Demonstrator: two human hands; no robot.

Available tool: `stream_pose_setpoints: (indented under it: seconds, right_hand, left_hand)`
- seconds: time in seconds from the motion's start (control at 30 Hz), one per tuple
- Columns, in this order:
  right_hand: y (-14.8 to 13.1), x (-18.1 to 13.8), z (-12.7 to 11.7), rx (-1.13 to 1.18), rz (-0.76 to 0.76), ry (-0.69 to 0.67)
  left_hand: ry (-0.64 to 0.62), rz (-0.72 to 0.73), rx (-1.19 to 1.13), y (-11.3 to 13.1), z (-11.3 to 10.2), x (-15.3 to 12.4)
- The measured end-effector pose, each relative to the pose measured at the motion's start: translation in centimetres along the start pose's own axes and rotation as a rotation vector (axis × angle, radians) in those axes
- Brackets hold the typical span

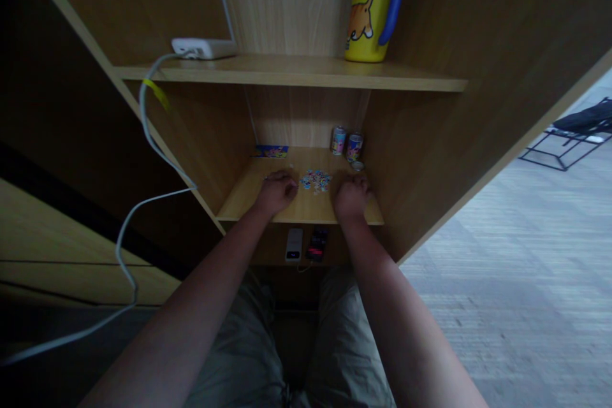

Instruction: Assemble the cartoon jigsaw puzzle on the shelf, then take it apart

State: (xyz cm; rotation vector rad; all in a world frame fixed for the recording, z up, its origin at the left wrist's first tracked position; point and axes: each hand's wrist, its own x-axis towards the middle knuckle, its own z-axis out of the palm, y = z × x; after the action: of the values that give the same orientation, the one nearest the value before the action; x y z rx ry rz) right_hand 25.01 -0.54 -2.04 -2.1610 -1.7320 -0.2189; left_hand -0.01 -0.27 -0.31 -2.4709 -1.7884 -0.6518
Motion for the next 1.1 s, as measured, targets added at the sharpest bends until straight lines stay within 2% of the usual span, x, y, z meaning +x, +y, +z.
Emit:
stream_pose_setpoints:
  seconds: [0.13, 0.37, 0.43, 0.63, 1.1]
  right_hand:
    - [-0.1, -0.2, -0.2, 0.036, -0.038, -0.008]
    - [-0.4, -0.6, -0.7, 0.083, -0.059, -0.005]
    - [-0.6, -0.6, -1.0, 0.102, -0.111, -0.002]
    - [-0.7, 0.0, -1.5, 0.167, -0.35, -0.062]
    - [-0.5, 0.1, -1.4, 0.151, -0.364, -0.089]
  left_hand:
    - [0.009, -0.04, 0.014, 0.2, 0.0, -0.1]
    - [0.09, -0.198, 0.048, 0.3, 0.4, -0.2]
    - [0.091, -0.164, 0.038, 0.2, 0.5, -0.2]
    - [-0.008, 0.102, -0.042, 0.0, 0.7, -0.2]
    - [0.035, 0.144, -0.114, -0.1, 0.6, -0.1]
